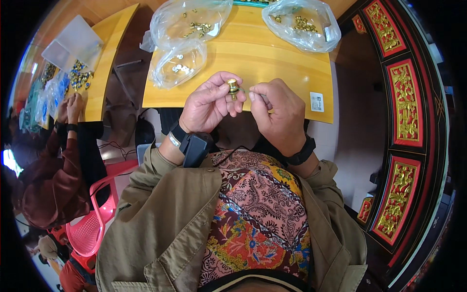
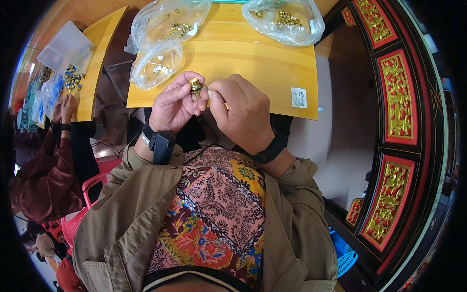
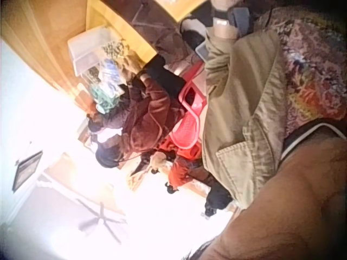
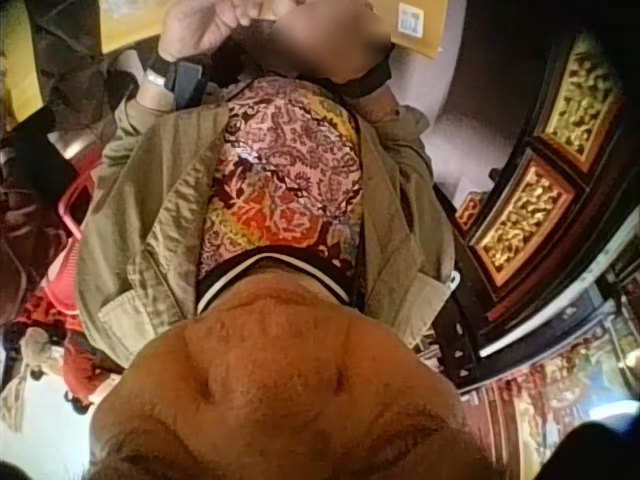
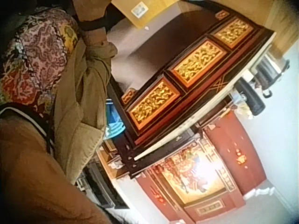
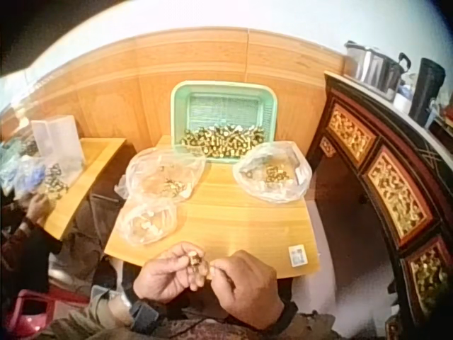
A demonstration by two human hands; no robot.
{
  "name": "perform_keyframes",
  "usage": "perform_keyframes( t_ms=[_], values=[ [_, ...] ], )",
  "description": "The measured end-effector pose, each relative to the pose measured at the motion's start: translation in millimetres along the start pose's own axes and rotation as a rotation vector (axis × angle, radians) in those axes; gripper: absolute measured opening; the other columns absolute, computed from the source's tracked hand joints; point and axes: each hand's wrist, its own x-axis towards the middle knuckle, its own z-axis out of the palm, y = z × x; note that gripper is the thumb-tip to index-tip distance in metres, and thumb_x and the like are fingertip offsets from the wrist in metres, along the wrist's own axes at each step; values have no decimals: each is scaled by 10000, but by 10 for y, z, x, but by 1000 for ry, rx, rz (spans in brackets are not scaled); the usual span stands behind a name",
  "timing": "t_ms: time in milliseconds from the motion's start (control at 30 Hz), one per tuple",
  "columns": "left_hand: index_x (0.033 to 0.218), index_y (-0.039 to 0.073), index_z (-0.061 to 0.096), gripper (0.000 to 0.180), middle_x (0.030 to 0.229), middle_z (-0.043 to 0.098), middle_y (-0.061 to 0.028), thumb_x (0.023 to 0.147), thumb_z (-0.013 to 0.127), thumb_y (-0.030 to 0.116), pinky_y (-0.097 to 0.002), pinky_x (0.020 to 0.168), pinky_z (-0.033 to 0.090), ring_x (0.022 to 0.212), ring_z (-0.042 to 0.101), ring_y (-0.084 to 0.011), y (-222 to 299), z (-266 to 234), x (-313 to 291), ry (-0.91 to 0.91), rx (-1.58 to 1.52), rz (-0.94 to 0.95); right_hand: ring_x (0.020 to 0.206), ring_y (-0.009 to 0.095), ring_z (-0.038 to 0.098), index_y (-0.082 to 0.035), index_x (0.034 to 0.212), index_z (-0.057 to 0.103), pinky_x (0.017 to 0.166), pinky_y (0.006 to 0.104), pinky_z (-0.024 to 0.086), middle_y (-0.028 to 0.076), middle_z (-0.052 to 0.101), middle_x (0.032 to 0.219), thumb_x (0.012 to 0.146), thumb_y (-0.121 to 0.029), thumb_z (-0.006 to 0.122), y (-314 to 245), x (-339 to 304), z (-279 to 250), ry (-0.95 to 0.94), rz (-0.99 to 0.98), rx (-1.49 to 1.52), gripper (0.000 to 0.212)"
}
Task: Assembling small gold-colored metal components at a workshop table.
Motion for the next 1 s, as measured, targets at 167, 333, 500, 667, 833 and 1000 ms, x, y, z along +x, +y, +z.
perform_keyframes(
  t_ms=[167,333,500,667,833,1000],
  values=[
    [1100,-32,467,241,919,585,-185,918,467,125,-267,631,534,742,618,-227,-28,-25,2,-1,16,-14,523,198,539,-43,786,572,473,294,425,83,537,667,736,16,607,41,-27,13,-32,-6,-35,84],
    [1092,-18,481,240,894,593,-154,905,497,133,-234,602,508,699,599,-178,-34,-54,-8,75,173,-40,551,236,547,-54,774,570,487,323,425,82,539,668,709,10,610,76,-33,2,-58,-38,-100,100],
    [1086,-7,492,224,877,593,-138,899,497,116,-218,581,488,680,586,-160,-23,-68,11,105,281,-51,604,243,540,-85,723,518,504,349,426,66,498,657,727,-63,588,105,-41,-10,-84,-52,-174,73],
    [1082,-5,489,220,879,591,-137,897,501,113,-225,595,496,690,589,-166,-48,-68,27,82,218,-67,551,240,559,-46,782,570,492,328,429,85,557,664,728,-4,601,92,-67,12,-66,-1,-151,75],
    [1085,-30,457,248,850,578,-148,893,521,114,-259,616,525,732,622,-214,-90,29,38,149,204,16,491,207,558,-29,813,560,467,304,425,98,566,616,777,-17,587,70,-127,113,-18,147,-36,46],
    [1078,-45,459,238,868,576,-150,898,509,103,-261,624,534,750,629,-217,-41,-5,28,133,211,10,462,174,532,-31,821,564,447,295,409,94,557,592,789,-28,588,118,-107,164,40,152,92,40]
  ],
)
